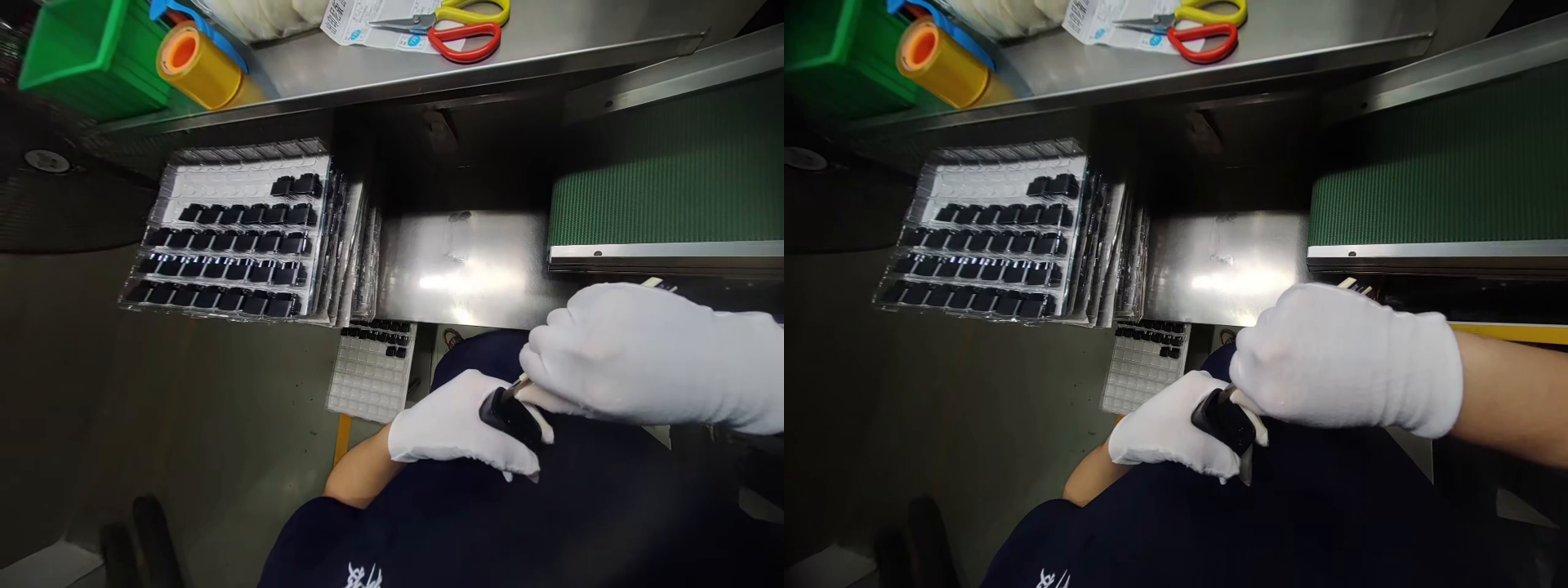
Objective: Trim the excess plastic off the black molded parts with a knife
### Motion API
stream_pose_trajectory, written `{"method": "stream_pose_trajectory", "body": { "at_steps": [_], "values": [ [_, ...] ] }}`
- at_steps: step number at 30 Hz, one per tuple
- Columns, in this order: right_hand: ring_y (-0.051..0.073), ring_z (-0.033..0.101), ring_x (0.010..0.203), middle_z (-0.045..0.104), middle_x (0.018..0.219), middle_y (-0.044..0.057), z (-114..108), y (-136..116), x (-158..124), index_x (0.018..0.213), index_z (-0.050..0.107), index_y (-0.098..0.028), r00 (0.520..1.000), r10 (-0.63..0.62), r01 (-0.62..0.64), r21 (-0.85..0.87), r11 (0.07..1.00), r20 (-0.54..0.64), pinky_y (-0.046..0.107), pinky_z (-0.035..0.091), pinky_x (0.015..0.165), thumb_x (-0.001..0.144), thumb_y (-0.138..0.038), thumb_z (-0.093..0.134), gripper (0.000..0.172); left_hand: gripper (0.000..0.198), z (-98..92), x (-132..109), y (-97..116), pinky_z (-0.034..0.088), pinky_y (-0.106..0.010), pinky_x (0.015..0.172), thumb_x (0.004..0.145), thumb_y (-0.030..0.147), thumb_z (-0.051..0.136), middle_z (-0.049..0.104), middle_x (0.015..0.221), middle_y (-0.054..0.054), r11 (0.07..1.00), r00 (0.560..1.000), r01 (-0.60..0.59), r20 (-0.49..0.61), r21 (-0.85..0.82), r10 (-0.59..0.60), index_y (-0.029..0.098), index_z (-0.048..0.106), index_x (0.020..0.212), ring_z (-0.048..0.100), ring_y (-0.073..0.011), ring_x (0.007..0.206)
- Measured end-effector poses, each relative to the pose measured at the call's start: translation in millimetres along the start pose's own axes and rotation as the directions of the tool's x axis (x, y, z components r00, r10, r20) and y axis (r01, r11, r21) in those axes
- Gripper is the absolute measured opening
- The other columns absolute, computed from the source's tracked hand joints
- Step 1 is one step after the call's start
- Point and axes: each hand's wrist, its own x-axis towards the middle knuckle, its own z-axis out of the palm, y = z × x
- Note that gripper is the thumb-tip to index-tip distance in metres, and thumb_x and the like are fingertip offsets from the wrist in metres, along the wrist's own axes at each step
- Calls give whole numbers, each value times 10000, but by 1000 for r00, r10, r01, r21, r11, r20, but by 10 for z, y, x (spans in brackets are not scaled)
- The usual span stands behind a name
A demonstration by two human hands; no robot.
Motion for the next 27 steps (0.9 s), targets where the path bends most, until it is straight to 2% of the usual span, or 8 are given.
{"method": "stream_pose_trajectory", "body": {
  "at_steps": [5, 10, 16, 22, 25, 27],
  "values": [
    [146, 312, 425, 491, 532, -33, -22, 7, 28, 623, 515, -240, 995, -5, 6, -2, 1000, 105, 331, 161, 470, 924, -228, 617, 318, 401, -3, -4, 1, 658, -277, 667, 667, 149, 892, 792, 901, -39, 1000, 1000, 9, 1, -28, -9, 162, 824, 1061, 756, -176, 728],
    [145, 339, 415, 516, 540, -36, -29, 21, 56, 624, 529, -234, 992, -3, -7, 85, 996, 126, 320, 160, 464, 883, -215, 672, 296, 369, -8, -4, -13, 656, -263, 662, 678, 165, 895, 791, 899, -30, 1000, 1000, -16, 5, -27, 16, 165, 829, 1041, 755, -169, 723],
    [145, 335, 431, 487, 547, -36, -28, 73, -6, 631, 511, -228, 1000, 8, -8, 140, 990, 5, 314, 185, 487, 969, -332, 604, 366, 352, -23, -9, -63, 653, -258, 678, 675, 134, 884, 789, 866, -21, 999, 1000, -28, -2, -38, 28, 161, 826, 1021, 764, -177, 745],
    [134, 340, 460, 455, 561, -35, -31, 146, -126, 647, 517, -218, 993, 53, -36, 162, 986, -105, 324, 194, 516, 1064, -321, 431, 438, 358, -72, -14, -114, 659, -291, 704, 709, 237, 911, 797, 840, -45, 994, 996, -82, 29, -72, 84, 149, 813, 1042, 774, -194, 742],
    [138, 354, 461, 450, 552, -30, -7, 105, -120, 635, 517, -217, 993, 60, -46, 135, 990, -100, 318, 199, 510, 1071, -309, 413, 457, 368, -70, -12, -117, 660, -297, 712, 722, 268, 909, 797, 850, -47, 993, 995, -89, 32, -82, 92, 149, 813, 1057, 777, -199, 759],
    [144, 340, 451, 446, 537, -27, 7, 58, -86, 615, 498, -220, 996, 51, -43, 106, 993, -75, 315, 191, 498, 1054, -296, 432, 451, 363, -57, -9, -105, 660, -296, 716, 710, 226, 905, 794, 865, -44, 993, 996, -79, 25, -83, 81, 152, 816, 1054, 772, -193, 766]
  ]
}}
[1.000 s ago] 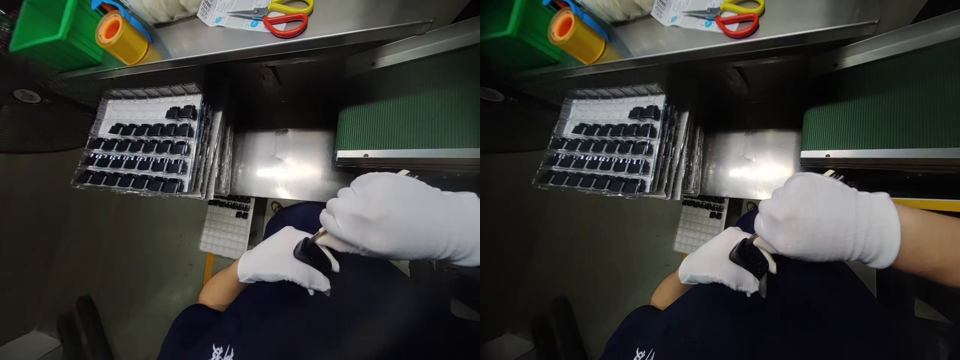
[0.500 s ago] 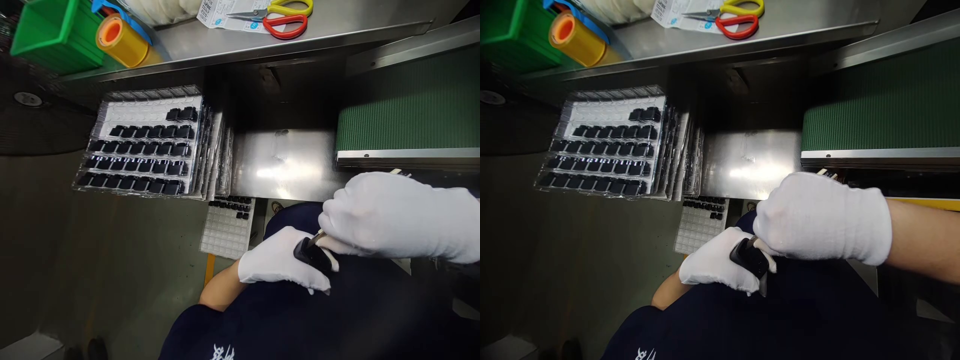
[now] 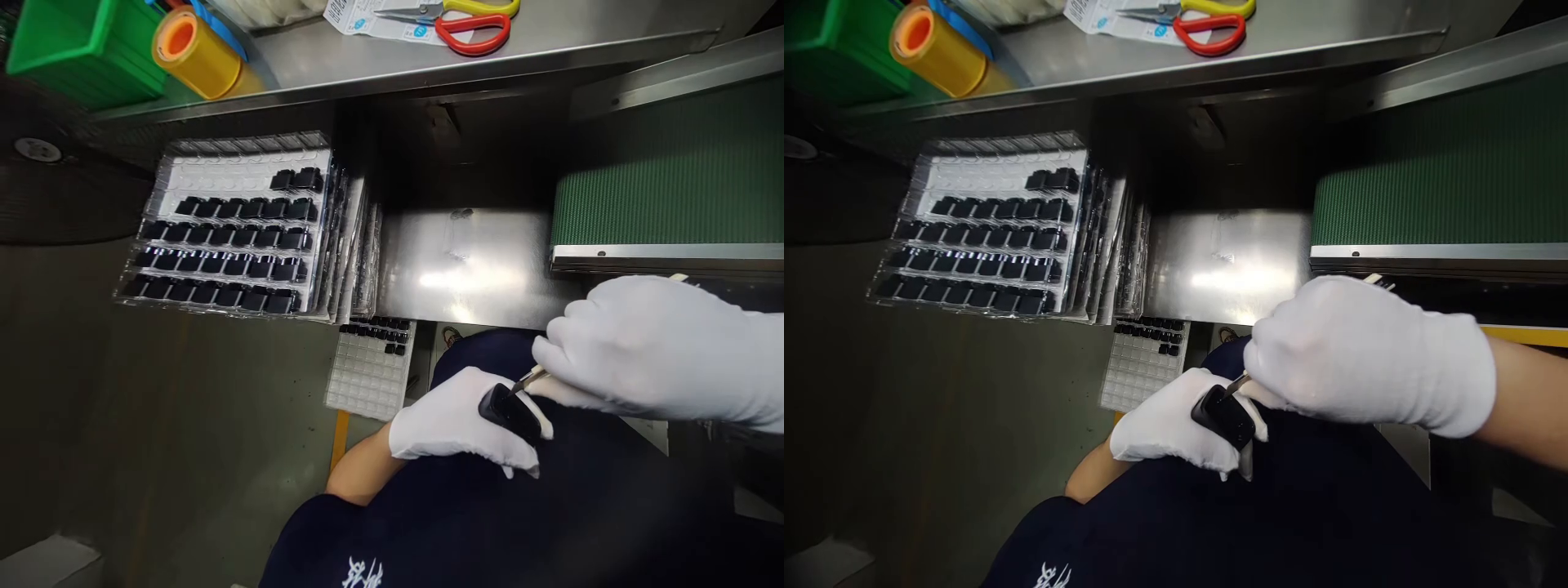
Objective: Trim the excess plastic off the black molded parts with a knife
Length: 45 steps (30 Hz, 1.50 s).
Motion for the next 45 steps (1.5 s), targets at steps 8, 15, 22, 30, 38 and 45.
{"method": "stream_pose_trajectory", "body": {
  "at_steps": [8, 15, 22, 30, 38, 45],
  "values": [
    [146, 302, 422, 429, 532, -34, 49, -72, 90, 619, 475, -226, 997, -58, 65, -135, 989, 53, 307, 164, 474, 959, -225, 553, 348, 410, 53, 13, 79, 625, -220, 632, 666, 64, 858, 775, 814, -17, 991, 997, 77, 15, -108, -76, 159, 816, 1063, 730, -136, 705],
    [144, 324, 440, 501, 560, -29, 26, -81, 80, 641, 505, -225, 992, -42, 53, -88, 995, 121, 316, 170, 492, 939, -200, 593, 311, 402, 56, 19, 74, 620, -229, 617, 660, 106, 888, 779, 826, -38, 988, 995, 102, 6, -118, -102, 138, 805, 1051, 743, -155, 706],
    [155, 317, 432, 483, 538, -26, -12, -43, 94, 633, 508, -233, 992, -52, 58, -57, 997, 112, 332, 151, 492, 913, -210, 617, 302, 391, 41, 9, 52, 641, -267, 668, 661, 90, 871, 776, 808, -28, 990, 996, 93, -1, -105, -93, 140, 808, 1043, 744, -162, 715],
    [155, 330, 430, 478, 532, -26, -23, -51, 131, 640, 500, -229, 993, -55, 69, -141, 988, 101, 315, 148, 491, 939, -232, 601, 316, 401, 43, 17, 48, 628, -255, 640, 656, 124, 898, 787, 825, -42, 988, 995, 97, 18, -122, -96, 132, 799, 1044, 759, -179, 726],
    [158, 349, 415, 499, 532, -25, -23, -45, 135, 629, 522, -231, 990, -54, 70, -126, 990, 129, 324, 142, 488, 936, -225, 590, 314, 370, 54, 13, 56, 631, -243, 647, 681, 101, 874, 784, 831, -33, 987, 996, 85, 13, -139, -83, 133, 797, 1042, 753, -160, 732],
    [153, 324, 420, 498, 527, -20, -33, -41, 148, 639, 531, -233, 985, -55, 79, -144, 986, 161, 328, 143, 494, 969, -224, 537, 330, 425, 43, 27, 58, 641, -277, 665, 643, 141, 916, 782, 834, -41, 985, 995, 95, 21, -144, -93, 133, 804, 1053, 753, -175, 726]
  ]
}}
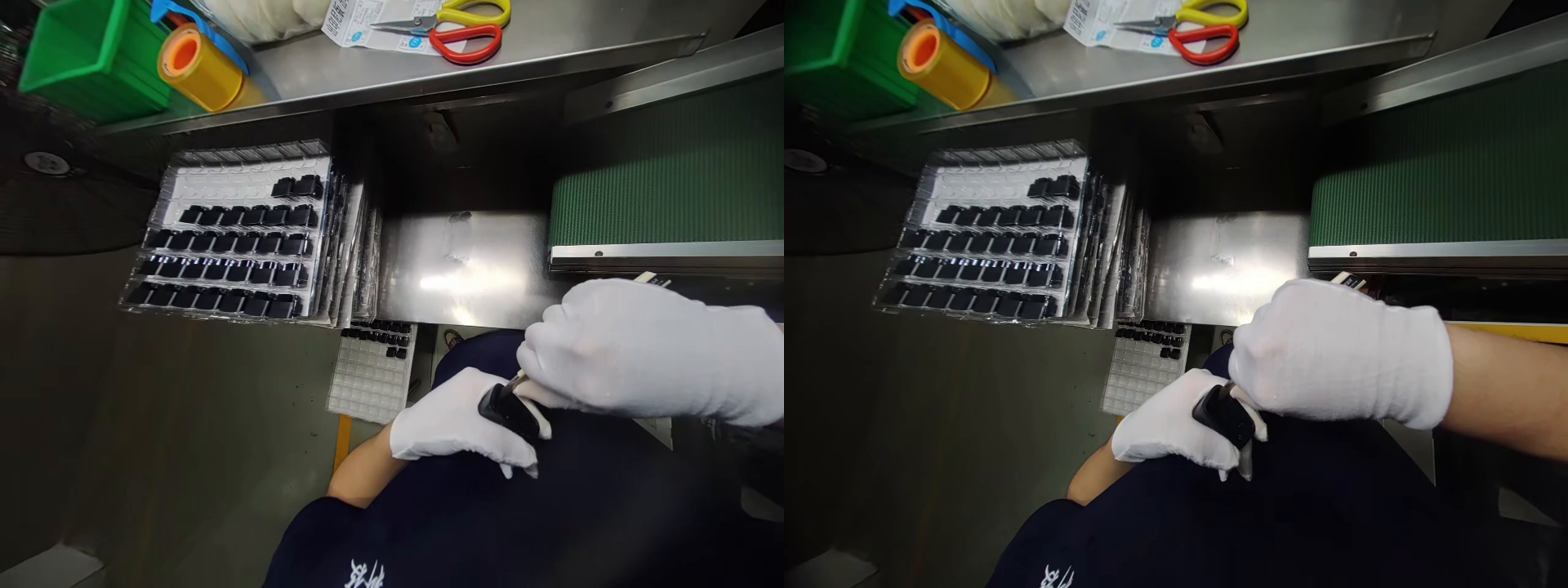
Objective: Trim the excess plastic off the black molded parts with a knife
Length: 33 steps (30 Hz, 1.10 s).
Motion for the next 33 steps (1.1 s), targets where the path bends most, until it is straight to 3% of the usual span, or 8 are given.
{"method": "stream_pose_trajectory", "body": {
  "at_steps": [12, 17, 21, 27, 33],
  "values": [
    [159, 331, 432, 496, 540, -24, 13, -13, -6, 642, 521, -233, 999, -10, 11, 28, 1000, -41, 327, 155, 495, 919, -195, 598, 290, 431, -14, -5, -12, 638, -269, 634, 635, 152, 929, 779, 818, -55, 1000, 1000, -13, -11, 2, 13, 114, 801, 1045, 759, -190, 730],
    [153, 330, 436, 490, 552, -27, 1, 16, -5, 656, 530, -226, 1000, 11, -14, 102, 995, 22, 329, 152, 493, 948, -248, 601, 301, 402, -26, -14, -24, 662, -313, 703, 637, 166, 929, 777, 816, -42, 999, 1000, 4, -23, 43, -3, 127, 806, 1018, 758, -189, 731],
    [153, 343, 437, 506, 553, -24, -7, 12, 0, 651, 530, -225, 999, 17, -21, 92, 996, 51, 318, 159, 492, 943, -233, 602, 301, 389, -19, -18, -11, 649, -278, 677, 663, 179, 923, 778, 803, -37, 999, 1000, -17, -16, 49, 18, 129, 805, 1030, 751, -174, 725],
    [158, 342, 425, 506, 542, -21, 5, -19, 2, 638, 517, -231, 1000, 5, -5, 24, 1000, -25, 320, 160, 486, 908, -200, 613, 288, 437, -4, -16, 9, 636, -245, 639, 656, 118, 909, 783, 811, -34, 999, 1000, -17, -14, 37, 18, 141, 807, 1079, 759, -174, 744],
    [155, 342, 446, 518, 567, -24, 61, -23, -9, 674, 537, -230, 1000, 12, -14, 69, 997, 21, 327, 167, 500, 936, -219, 613, 274, 428, 1, -4, -2, 635, -243, 632, 653, 112, 909, 779, 801, -33, 1000, 1000, -23, -10, 21, 24, 138, 805, 1067, 756, -174, 740]
  ]
}}
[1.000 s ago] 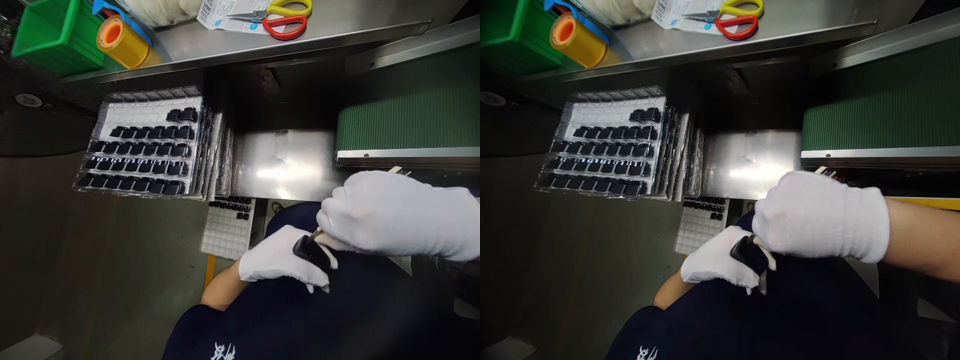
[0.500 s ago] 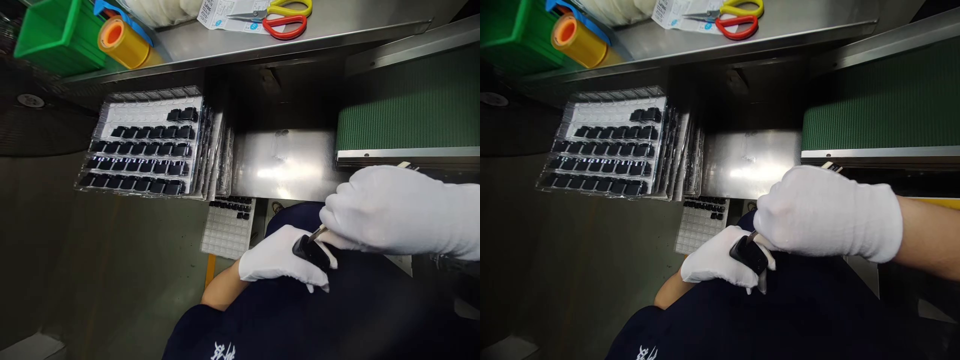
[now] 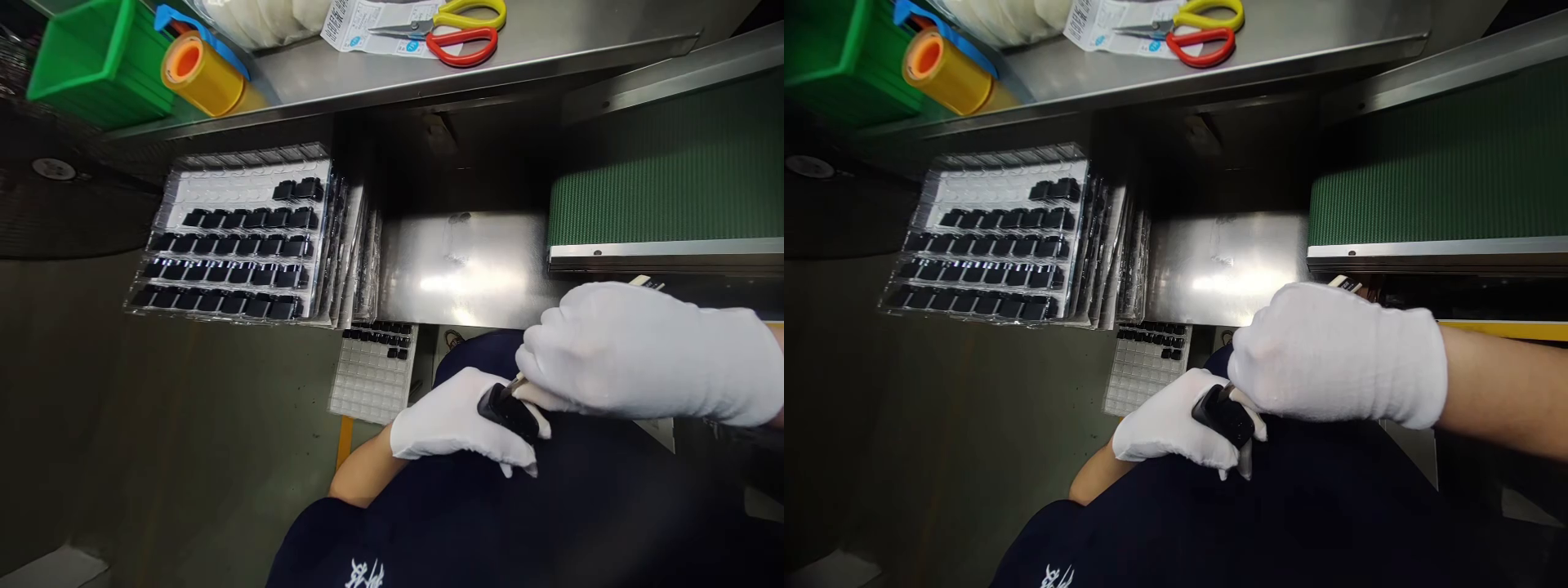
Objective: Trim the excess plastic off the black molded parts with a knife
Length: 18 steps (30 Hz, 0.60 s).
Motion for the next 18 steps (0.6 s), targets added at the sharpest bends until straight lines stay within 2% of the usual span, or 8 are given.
{"method": "stream_pose_trajectory", "body": {
  "at_steps": [3, 6, 12, 15, 18],
  "values": [
    [157, 343, 446, 525, 565, -25, 44, 12, -14, 669, 540, -232, 999, 5, -3, 34, 999, -34, 333, 176, 507, 967, -260, 600, 304, 434, 4, -5, 1, 637, -260, 645, 640, 107, 910, 778, 804, -31, 1000, 1000, 8, -11, 14, -8, 138, 803, 1060, 752, -176, 737],
    [153, 317, 443, 532, 554, -16, 72, 24, -24, 656, 550, -242, 998, -1, 6, 89, 996, -56, 354, 199, 523, 1050, -339, 470, 413, 384, -8, -13, -14, 641, -276, 666, 667, 128, 895, 781, 815, -38, 1000, 1000, 3, -19, 24, -3, 131, 802, 1039, 747, -172, 720],
    [147, 275, 451, 525, 562, 7, 42, 54, -73, 642, 518, -264, 998, 68, -68, 225, 972, 5, 386, 213, 516, 1084, -422, 357, 496, 386, -63, -19, -94, 638, -279, 680, 689, 197, 916, 786, 833, -50, 997, 999, -37, 5, 64, 37, 137, 803, 1053, 759, -189, 739],
    [140, 303, 465, 512, 552, 1, 11, 112, -206, 629, 508, -272, 986, 159, -135, 316, 939, -51, 380, 218, 515, 1081, -508, 344, 535, 391, -82, -41, -120, 641, -296, 701, 708, 214, 914, 798, 852, -59, 994, 997, -75, 17, 83, 74, 150, 800, 1077, 768, -203, 765],
    [114, 364, 456, 499, 514, -27, 46, 186, -387, 652, 592, -293, 935, 324, -234, 437, 869, -145, 348, 234, 483, 1044, -610, 436, 528, 397, -102, -57, -156, 648, -309, 720, 704, 177, 907, 810, 892, -70, 979, 986, -169, 16, 118, 168, 155, 792, 1083, 779, -220, 816]
  ]
}}
